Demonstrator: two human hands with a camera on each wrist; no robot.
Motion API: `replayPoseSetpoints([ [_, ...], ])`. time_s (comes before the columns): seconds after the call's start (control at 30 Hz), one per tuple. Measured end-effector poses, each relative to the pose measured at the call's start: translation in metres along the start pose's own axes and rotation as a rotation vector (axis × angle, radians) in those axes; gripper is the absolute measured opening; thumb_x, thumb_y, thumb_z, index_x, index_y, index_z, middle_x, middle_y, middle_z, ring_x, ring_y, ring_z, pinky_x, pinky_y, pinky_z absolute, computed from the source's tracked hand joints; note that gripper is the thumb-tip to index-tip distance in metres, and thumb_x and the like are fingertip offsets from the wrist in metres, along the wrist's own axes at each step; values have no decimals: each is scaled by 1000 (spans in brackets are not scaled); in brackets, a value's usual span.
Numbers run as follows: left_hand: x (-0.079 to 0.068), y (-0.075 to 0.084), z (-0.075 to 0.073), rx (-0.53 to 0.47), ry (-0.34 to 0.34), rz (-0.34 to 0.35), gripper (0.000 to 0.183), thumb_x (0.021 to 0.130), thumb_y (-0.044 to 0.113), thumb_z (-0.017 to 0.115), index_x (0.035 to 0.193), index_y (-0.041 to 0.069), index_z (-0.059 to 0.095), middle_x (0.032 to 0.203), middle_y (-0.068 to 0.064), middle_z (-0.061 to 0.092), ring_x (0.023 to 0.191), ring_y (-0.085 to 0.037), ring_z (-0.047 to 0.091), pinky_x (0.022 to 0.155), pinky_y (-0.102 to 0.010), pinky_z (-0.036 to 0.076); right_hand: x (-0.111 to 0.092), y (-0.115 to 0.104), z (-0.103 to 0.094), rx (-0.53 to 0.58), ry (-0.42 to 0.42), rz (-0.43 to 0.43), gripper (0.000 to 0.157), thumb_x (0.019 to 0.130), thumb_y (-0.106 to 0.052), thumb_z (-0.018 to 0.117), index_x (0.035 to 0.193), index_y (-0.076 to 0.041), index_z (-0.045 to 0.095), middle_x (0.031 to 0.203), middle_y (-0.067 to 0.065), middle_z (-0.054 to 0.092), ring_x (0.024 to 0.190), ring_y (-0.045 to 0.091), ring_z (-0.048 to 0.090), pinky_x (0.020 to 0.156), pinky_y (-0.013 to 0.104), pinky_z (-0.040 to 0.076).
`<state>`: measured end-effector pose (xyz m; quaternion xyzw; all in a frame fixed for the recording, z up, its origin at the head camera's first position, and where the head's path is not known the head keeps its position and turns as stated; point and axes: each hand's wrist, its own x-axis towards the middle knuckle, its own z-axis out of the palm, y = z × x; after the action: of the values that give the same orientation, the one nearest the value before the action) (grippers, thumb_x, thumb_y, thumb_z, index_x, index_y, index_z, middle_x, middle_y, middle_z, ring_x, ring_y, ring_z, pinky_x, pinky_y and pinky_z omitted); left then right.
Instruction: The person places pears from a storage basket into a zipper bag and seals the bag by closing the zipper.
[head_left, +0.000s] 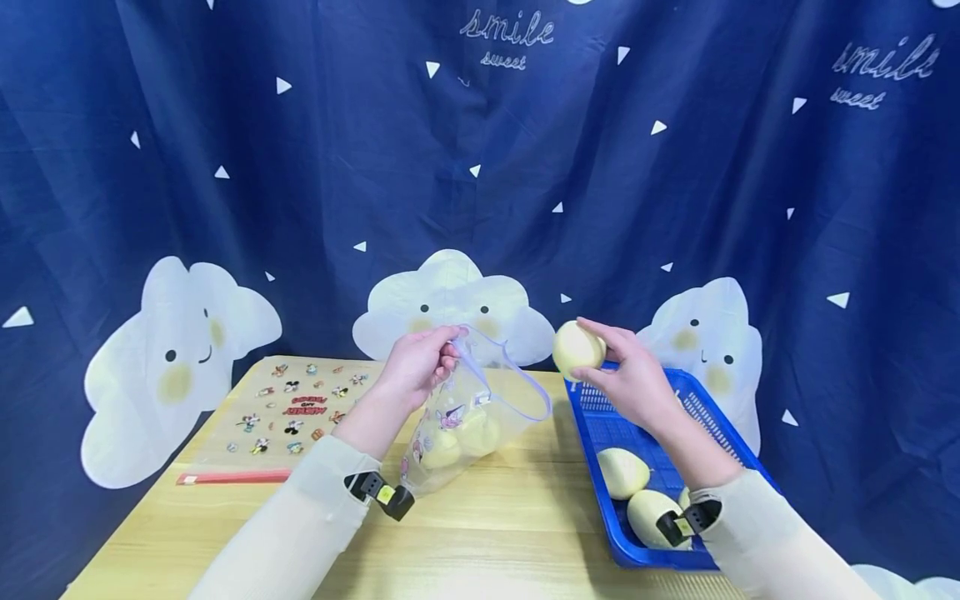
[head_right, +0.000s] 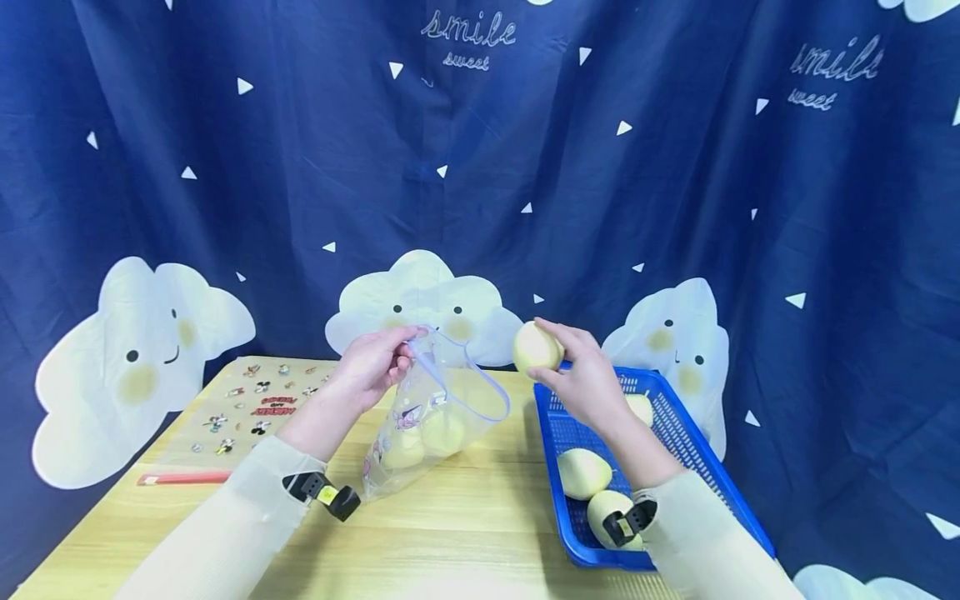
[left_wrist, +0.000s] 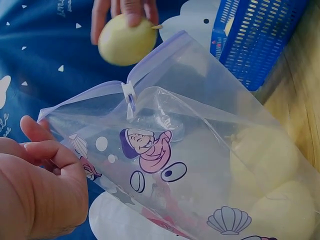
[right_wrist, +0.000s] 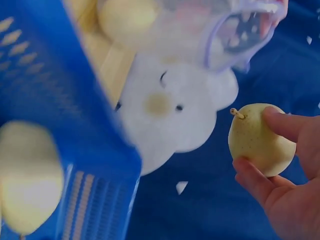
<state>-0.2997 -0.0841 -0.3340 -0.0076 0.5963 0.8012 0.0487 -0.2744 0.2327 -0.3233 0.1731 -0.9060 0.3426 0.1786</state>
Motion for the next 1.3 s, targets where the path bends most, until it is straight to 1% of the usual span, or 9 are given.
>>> replayPoseSetpoints([
  [0.17, -1, 1, -1, -8, -5, -3, 19, 109, 19, 67, 100, 6, 77, 64, 7, 62, 50, 1, 51, 45, -10, 40, 1, -25, 15, 67, -39, -61, 70, 93, -6, 87, 158, -15, 60, 158, 24, 52, 131, 44, 70, 97, 46, 66],
  [0.33, 0, -1, -1, -9, -8, 3, 25, 110, 17, 66, 122, -2, 75, 64, 8, 62, 52, 1, 51, 46, -10, 39, 3, -42, 32, 101, -79, -167, 69, 91, 1, 87, 154, -14, 64, 162, 24, 50, 146, 46, 57, 100, 48, 65],
  [0.47, 0, -2, -1, 0, -9, 1, 36, 110, 17, 65, 135, -8, 70, 64, 8, 61, 52, 1, 50, 46, -9, 38, 6, -51, 47, 90, -128, -276, 68, 88, 8, 86, 150, -14, 67, 163, 23, 50, 145, 46, 59, 103, 49, 64],
  [0.67, -2, 0, -4, -5, 13, 1, 22, 107, 19, 70, 111, -2, 75, 62, 9, 58, 46, 2, 47, 45, -11, 35, 12, -62, 63, 11, -187, -383, 70, 91, 7, 84, 154, -16, 64, 167, 21, 49, 148, 44, 57, 103, 52, 62],
  [0.73, -3, 1, -6, -15, 27, 7, 19, 106, 18, 70, 106, 0, 74, 61, 9, 56, 44, 3, 46, 45, -12, 33, 15, -65, 69, 29, -188, -382, 72, 92, 6, 83, 157, -14, 60, 167, 23, 48, 146, 44, 58, 103, 50, 63],
  [0.9, -5, 5, -8, -24, 63, 16, 16, 105, 17, 70, 110, 4, 78, 60, 10, 54, 42, 4, 44, 42, -12, 30, 19, -69, 75, 65, -142, -384, 69, 95, 4, 81, 159, -9, 56, 161, 23, 53, 141, 41, 63, 105, 48, 62],
  [1.03, -4, 4, -11, -32, 76, 9, 14, 103, 17, 72, 94, 8, 78, 58, 9, 54, 40, 3, 45, 41, -12, 30, 22, -60, 69, 45, -66, -366, 61, 98, 1, 78, 155, -9, 60, 155, 19, 60, 133, 38, 68, 100, 50, 65],
  [1.17, -3, 3, -16, -36, 82, 6, 18, 104, 18, 71, 89, 11, 78, 57, 9, 54, 39, 3, 45, 42, -12, 30, 25, -40, 53, 15, -16, -267, 59, 99, -3, 75, 156, -10, 61, 151, 20, 61, 129, 39, 69, 102, 52, 64],
  [1.3, -2, 3, -19, -26, 65, 7, 16, 105, 18, 69, 104, 5, 80, 58, 9, 55, 40, 3, 45, 42, -12, 29, 28, -14, 33, -16, -26, -116, 58, 104, -8, 71, 160, -13, 56, 157, 22, 55, 136, 42, 65, 111, 56, 58],
])
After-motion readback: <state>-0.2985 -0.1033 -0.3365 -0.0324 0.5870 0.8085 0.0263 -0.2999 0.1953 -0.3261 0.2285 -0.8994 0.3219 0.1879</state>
